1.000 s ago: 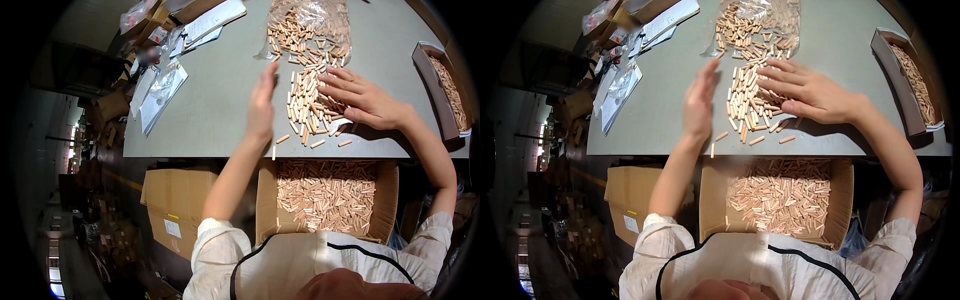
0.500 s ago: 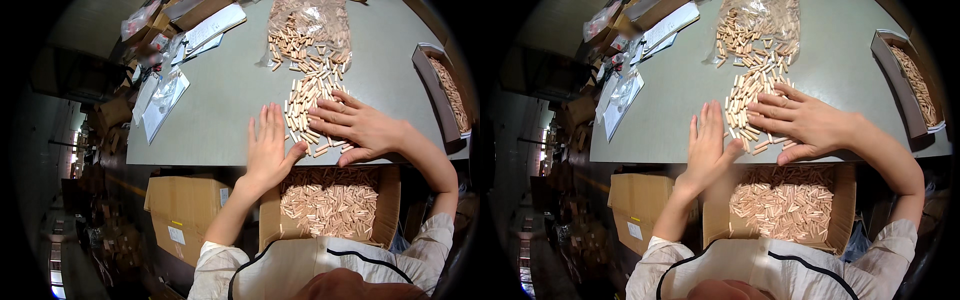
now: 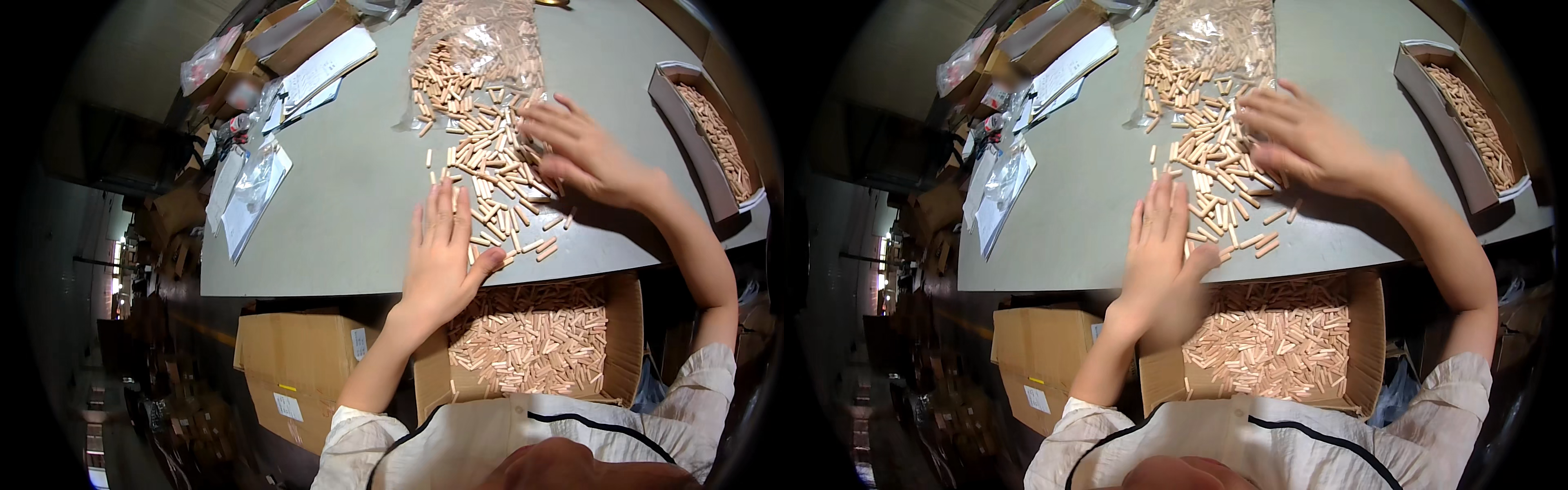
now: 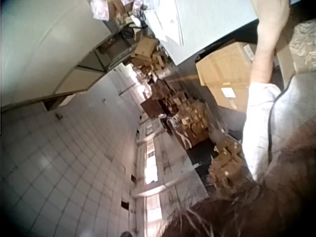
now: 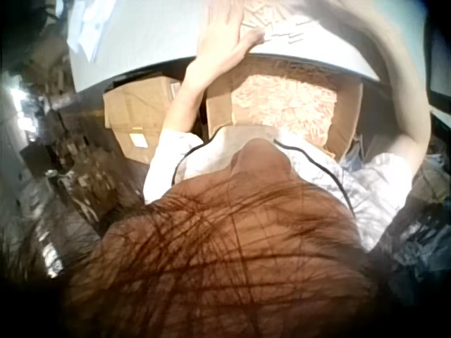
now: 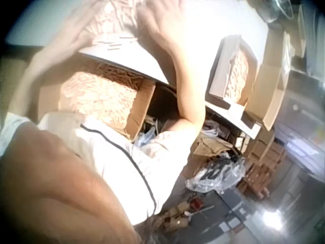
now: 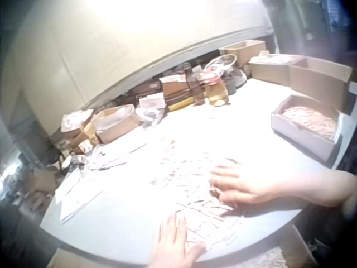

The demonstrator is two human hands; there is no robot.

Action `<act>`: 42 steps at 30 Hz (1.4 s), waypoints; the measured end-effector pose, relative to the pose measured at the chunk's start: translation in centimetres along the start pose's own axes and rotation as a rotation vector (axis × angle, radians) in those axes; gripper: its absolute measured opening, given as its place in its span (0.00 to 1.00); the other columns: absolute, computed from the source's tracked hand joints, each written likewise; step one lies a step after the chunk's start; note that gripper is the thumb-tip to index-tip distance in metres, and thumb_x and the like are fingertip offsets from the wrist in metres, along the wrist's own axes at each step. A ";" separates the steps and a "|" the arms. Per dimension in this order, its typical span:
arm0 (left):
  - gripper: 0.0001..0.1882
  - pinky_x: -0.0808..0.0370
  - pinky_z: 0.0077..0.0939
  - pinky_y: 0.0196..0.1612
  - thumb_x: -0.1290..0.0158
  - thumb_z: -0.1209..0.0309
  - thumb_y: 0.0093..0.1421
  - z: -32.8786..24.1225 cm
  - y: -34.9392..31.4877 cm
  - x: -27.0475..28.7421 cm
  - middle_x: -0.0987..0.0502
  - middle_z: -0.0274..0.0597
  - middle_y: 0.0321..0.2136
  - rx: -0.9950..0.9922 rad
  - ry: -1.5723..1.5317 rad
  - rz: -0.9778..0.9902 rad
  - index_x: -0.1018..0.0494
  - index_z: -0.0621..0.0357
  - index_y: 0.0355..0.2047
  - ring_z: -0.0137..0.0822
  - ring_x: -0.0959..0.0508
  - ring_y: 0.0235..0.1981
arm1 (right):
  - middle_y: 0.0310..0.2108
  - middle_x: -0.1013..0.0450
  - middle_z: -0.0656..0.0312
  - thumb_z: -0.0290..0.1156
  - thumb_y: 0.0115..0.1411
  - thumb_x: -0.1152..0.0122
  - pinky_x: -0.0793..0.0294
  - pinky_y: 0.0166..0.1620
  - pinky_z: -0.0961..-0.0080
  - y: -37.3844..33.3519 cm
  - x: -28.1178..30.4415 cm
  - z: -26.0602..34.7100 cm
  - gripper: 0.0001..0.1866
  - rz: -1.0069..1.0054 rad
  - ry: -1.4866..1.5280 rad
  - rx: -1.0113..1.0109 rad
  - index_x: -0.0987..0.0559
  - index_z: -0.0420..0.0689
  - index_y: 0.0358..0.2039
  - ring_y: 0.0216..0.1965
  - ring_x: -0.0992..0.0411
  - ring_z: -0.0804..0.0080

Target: The person sorts small, light-colored cylindrical objects on a table. They pick up the cylinders from a pile and place them into a cardboard box below the table surface. The person uses both hands to handle the items, occasionally adjusting the pile on the table.

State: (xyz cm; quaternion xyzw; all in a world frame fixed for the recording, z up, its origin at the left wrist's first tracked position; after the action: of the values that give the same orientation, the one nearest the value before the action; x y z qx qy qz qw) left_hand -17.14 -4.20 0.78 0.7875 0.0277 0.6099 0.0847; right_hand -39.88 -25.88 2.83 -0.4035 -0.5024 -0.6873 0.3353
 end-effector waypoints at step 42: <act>0.26 0.37 0.39 0.73 0.59 0.61 0.80 2.2 0.3 0.9 0.24 0.55 0.63 0.240 -1.208 -0.433 0.26 0.73 0.61 0.43 0.28 0.68 | 0.42 0.20 0.60 0.18 0.60 0.53 0.21 0.38 0.76 -0.1 3.4 -1.8 0.21 0.269 0.845 -0.529 0.19 0.36 0.52 0.35 0.24 0.76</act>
State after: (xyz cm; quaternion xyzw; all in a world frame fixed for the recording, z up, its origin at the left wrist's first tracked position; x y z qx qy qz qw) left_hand -14.84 -4.59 1.21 0.9722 0.2011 0.0218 0.1177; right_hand -41.82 -27.73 5.51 -0.2227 -0.0758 -0.8447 0.4807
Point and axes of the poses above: each hand's wrist, its own y-axis towards the middle knuckle, its own x-axis out of the back of the hand, z = x × y, the point moved 1 cm from there along y, towards the middle knuckle
